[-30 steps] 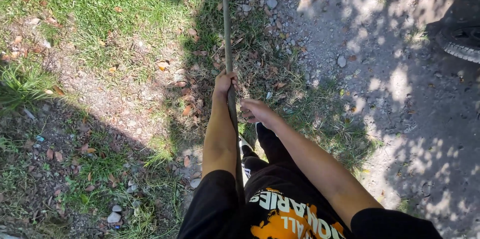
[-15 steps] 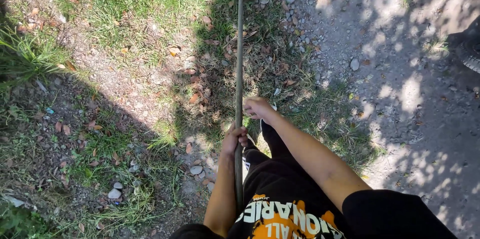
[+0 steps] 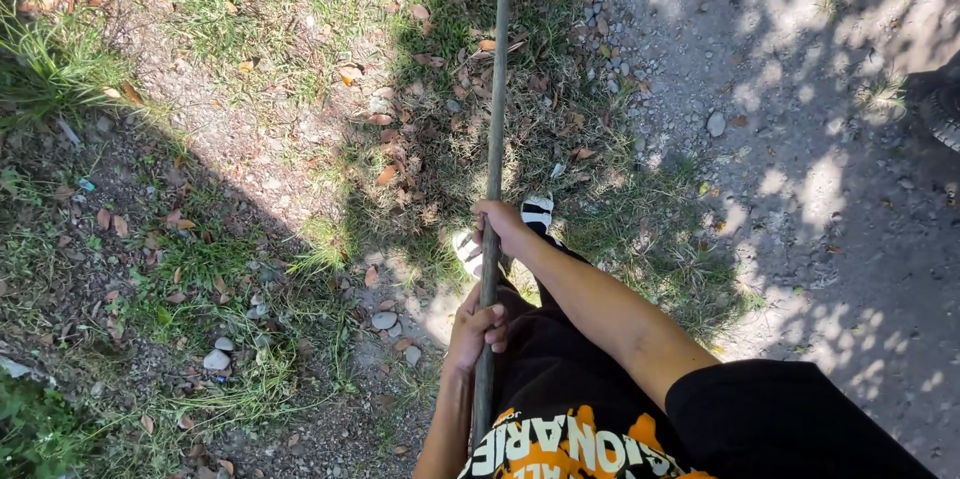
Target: Using a garden rake to gather dry leaves and grass debris into a pile on a dirt path.
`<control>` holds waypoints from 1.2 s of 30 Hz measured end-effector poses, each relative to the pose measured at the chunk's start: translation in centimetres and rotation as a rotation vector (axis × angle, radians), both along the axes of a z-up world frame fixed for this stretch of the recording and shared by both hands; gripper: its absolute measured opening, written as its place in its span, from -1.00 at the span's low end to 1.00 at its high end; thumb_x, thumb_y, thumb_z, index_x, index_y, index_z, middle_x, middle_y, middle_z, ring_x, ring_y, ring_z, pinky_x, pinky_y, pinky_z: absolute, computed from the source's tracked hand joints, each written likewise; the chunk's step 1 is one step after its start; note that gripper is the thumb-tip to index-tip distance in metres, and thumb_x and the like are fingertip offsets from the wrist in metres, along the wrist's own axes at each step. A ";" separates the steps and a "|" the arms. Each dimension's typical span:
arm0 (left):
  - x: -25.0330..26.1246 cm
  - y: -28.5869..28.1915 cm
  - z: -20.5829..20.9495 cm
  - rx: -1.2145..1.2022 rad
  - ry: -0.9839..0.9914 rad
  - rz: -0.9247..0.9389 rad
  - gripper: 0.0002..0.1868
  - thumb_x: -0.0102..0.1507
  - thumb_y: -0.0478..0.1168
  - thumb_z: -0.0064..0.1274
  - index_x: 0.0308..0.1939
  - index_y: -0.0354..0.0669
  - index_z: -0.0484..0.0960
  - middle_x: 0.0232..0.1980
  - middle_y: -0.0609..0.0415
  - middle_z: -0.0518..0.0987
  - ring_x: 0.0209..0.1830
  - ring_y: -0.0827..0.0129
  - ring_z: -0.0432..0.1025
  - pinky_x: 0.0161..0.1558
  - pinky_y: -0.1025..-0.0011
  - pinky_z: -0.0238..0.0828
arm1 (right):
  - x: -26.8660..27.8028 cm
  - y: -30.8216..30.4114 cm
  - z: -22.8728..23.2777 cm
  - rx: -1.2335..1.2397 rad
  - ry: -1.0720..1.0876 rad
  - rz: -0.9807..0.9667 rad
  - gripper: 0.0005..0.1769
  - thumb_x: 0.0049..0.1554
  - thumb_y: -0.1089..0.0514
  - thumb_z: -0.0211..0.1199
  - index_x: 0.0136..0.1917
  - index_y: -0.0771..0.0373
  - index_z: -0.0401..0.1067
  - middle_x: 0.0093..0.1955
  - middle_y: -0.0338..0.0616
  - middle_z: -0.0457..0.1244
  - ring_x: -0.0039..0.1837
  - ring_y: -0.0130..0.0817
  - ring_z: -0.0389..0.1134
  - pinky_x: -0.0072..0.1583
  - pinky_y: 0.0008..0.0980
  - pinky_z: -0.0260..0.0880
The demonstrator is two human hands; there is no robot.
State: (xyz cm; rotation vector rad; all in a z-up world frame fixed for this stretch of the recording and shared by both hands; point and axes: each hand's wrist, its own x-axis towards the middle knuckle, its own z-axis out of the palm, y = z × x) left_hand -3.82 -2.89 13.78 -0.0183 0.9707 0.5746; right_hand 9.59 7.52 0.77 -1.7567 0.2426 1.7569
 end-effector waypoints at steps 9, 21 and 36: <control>3.8 16.6 -11.4 0.393 0.281 -0.064 -0.75 0.24 -0.42 0.05 0.01 -0.29 0.59 -0.50 -0.11 0.45 -0.72 0.43 0.35 -0.76 0.31 0.31 | 3.6 2.5 7.6 0.278 0.100 0.310 -0.49 0.34 -0.24 0.13 0.37 0.11 0.34 -0.06 -0.25 0.25 -0.02 -0.39 0.43 0.15 -0.23 0.46; -2.5 9.5 -11.6 0.245 0.408 -0.292 -0.75 0.17 -0.45 -0.01 -0.07 -0.25 0.50 -0.57 0.02 0.33 -0.70 0.44 0.25 -0.72 0.35 0.27 | 3.8 -3.9 1.4 0.145 0.108 0.438 -0.12 0.32 -0.36 0.13 0.64 0.22 0.01 0.44 0.15 0.21 0.47 0.02 0.24 0.34 -0.04 0.32; -4.9 -1.9 -1.3 0.115 0.543 -0.413 -0.26 0.18 -0.50 -0.05 0.48 -0.36 0.21 -0.51 -0.07 0.42 -0.71 0.39 0.30 -0.73 0.36 0.37 | -5.3 -5.8 -0.5 0.064 0.078 0.380 -0.49 0.19 -0.20 0.24 0.22 0.20 0.41 -0.11 -0.15 0.35 -0.10 -0.20 0.52 0.05 -0.09 0.53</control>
